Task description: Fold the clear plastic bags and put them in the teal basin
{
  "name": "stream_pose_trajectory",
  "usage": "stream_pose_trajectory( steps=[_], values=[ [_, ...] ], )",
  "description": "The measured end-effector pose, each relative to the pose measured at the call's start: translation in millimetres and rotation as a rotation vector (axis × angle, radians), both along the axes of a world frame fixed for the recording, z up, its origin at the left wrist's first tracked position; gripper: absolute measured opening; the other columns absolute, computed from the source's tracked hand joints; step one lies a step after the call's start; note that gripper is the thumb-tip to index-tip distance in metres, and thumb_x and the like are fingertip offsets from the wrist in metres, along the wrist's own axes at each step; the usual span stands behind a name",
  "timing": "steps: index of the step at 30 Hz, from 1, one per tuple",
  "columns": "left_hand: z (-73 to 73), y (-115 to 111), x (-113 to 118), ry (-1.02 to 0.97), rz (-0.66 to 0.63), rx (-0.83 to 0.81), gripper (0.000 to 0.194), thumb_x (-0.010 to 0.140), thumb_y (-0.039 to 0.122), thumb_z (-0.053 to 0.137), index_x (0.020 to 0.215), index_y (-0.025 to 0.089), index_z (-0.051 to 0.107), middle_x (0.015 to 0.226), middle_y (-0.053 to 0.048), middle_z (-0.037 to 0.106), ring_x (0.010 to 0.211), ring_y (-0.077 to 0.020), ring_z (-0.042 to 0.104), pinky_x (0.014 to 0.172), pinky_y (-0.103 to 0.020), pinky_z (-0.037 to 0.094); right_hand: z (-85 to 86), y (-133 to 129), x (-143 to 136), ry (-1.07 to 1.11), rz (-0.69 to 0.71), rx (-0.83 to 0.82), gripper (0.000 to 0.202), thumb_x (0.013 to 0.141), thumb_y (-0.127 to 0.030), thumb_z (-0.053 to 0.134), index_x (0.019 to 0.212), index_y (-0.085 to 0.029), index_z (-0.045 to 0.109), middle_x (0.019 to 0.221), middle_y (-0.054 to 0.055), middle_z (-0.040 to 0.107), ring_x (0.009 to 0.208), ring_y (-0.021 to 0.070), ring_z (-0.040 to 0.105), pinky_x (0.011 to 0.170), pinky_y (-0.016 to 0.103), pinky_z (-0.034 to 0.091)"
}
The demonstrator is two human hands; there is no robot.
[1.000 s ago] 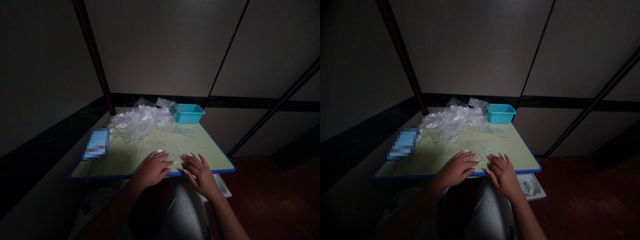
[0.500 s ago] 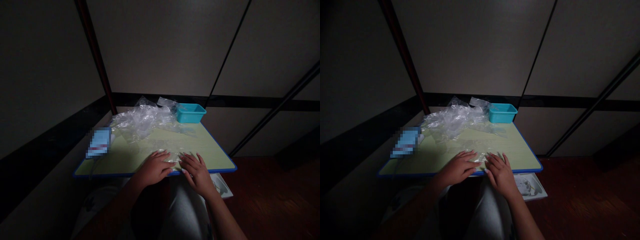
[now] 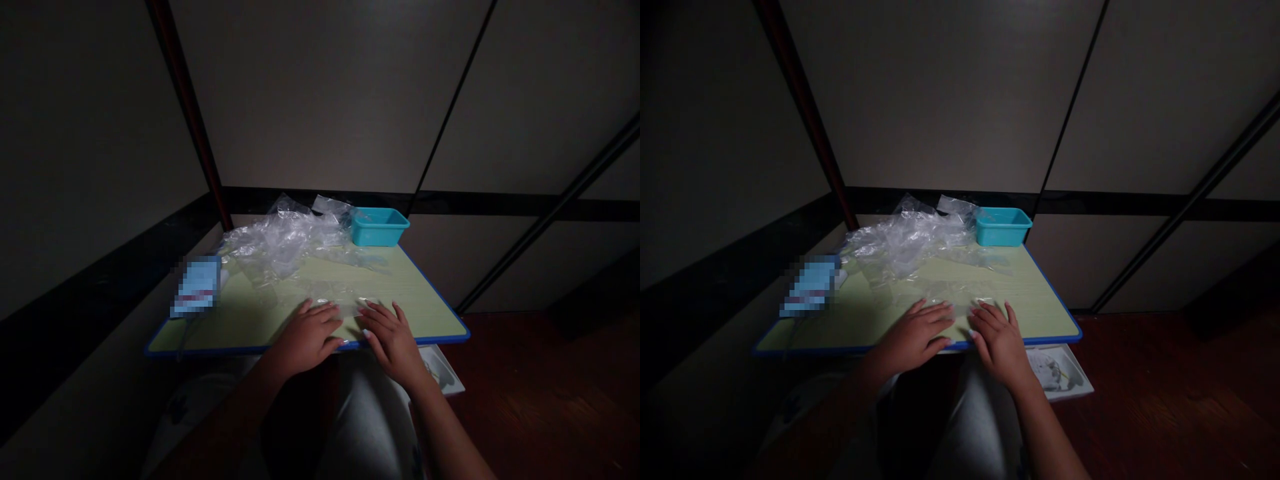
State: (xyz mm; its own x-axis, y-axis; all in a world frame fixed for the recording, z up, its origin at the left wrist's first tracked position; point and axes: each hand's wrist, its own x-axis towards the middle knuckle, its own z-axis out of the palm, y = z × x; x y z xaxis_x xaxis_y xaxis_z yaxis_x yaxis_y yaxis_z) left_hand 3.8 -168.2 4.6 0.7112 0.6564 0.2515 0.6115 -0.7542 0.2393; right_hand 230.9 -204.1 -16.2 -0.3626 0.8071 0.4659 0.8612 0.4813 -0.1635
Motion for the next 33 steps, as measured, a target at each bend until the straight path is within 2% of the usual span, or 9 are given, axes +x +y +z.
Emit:
stream_pose_trajectory(
  steps=[4, 9, 12, 14, 19, 25, 29, 33],
  values=[
    [3.6, 1.7, -5.0, -0.026, 0.019, -0.005, 0.036, 0.089, 0.039, 0.050, 0.123, 0.025, 0.055, 0.130, -0.004, 0.056, 0.124, -0.0201, 0.046, 0.112, -0.044, 0.018, 5.2, 3.6, 6.6, 0.113, 0.017, -0.019, 0.027, 0.092, -0.029, 0.043, 0.109, -0.026, 0.064, 0.114, 0.005, 0.066, 0.118, 0.0217, 0.051, 0.108, 0.052, 0.019],
    [3.1, 12.4, -15.3, -0.072, -0.031, -0.040, 0.028, 0.087, 0.035, 0.055, 0.112, 0.024, 0.063, 0.118, -0.003, 0.064, 0.111, -0.0194, 0.057, 0.104, -0.039, 0.032, 5.8, 7.6, 19.7, 0.275, 0.131, -0.116, 0.023, 0.091, -0.028, 0.045, 0.100, -0.025, 0.066, 0.107, 0.006, 0.068, 0.104, 0.0202, 0.060, 0.103, 0.048, 0.031],
    [1.1, 20.5, -17.4, -0.173, -0.084, -0.054, 0.028, 0.085, 0.035, 0.058, 0.108, 0.021, 0.066, 0.113, -0.005, 0.066, 0.106, -0.0194, 0.059, 0.096, -0.034, 0.040, 5.0, 9.4, 29.7, 0.431, 0.068, -0.162, 0.018, 0.087, -0.032, 0.053, 0.100, -0.023, 0.061, 0.104, 0.007, 0.067, 0.099, 0.0215, 0.061, 0.093, 0.041, 0.043],
    [1.5, 26.2, -16.4, -0.238, -0.095, -0.103, 0.028, 0.084, 0.035, 0.060, 0.106, 0.020, 0.067, 0.110, -0.006, 0.068, 0.103, -0.0187, 0.061, 0.092, -0.030, 0.043, 5.9, 12.3, 36.8, 0.528, -0.013, -0.197, 0.024, 0.084, -0.034, 0.056, 0.105, -0.022, 0.056, 0.101, 0.007, 0.067, 0.096, 0.0218, 0.061, 0.085, 0.036, 0.047],
    [15.2, 47.0, -11.0, -0.281, -0.136, -0.295, 0.027, 0.080, 0.033, 0.065, 0.101, 0.017, 0.070, 0.102, -0.007, 0.070, 0.096, -0.0186, 0.063, 0.086, -0.027, 0.044, 11.9, 31.1, 49.9, 0.643, -0.077, -0.282, 0.043, 0.082, -0.035, 0.057, 0.122, -0.021, 0.050, 0.091, 0.005, 0.065, 0.086, 0.0198, 0.062, 0.080, 0.033, 0.047],
    [36.3, 89.7, -5.1, -0.146, -0.264, -0.617, 0.024, 0.077, 0.030, 0.065, 0.097, 0.016, 0.069, 0.098, -0.005, 0.070, 0.091, -0.0178, 0.063, 0.079, -0.023, 0.043, 14.2, 58.6, 46.2, 0.677, -0.098, -0.372, 0.032, 0.080, -0.033, 0.054, 0.107, -0.016, 0.060, 0.075, 0.003, 0.063, 0.069, 0.0161, 0.058, 0.066, 0.028, 0.045],
    [31.9, 115.1, -3.5, -0.232, -0.191, -0.874, 0.042, 0.071, 0.030, 0.069, 0.109, 0.015, 0.058, 0.082, -0.003, 0.068, 0.077, -0.0169, 0.064, 0.067, -0.024, 0.045, 10.7, 68.0, 38.3, 0.710, -0.080, -0.372, 0.029, 0.080, -0.030, 0.052, 0.104, -0.017, 0.060, 0.071, 0.001, 0.062, 0.065, 0.0153, 0.057, 0.065, 0.027, 0.044],
    [21.2, 123.1, -7.4, -0.355, -0.146, -0.997, 0.059, 0.066, 0.030, 0.072, 0.117, 0.014, 0.048, 0.078, -0.001, 0.064, 0.068, -0.0142, 0.061, 0.065, -0.025, 0.044, 5.3, 70.8, 35.3, 0.745, -0.081, -0.374, 0.027, 0.080, -0.030, 0.052, 0.101, -0.017, 0.062, 0.073, 0.002, 0.064, 0.062, 0.0147, 0.056, 0.060, 0.026, 0.043]
  ],
)
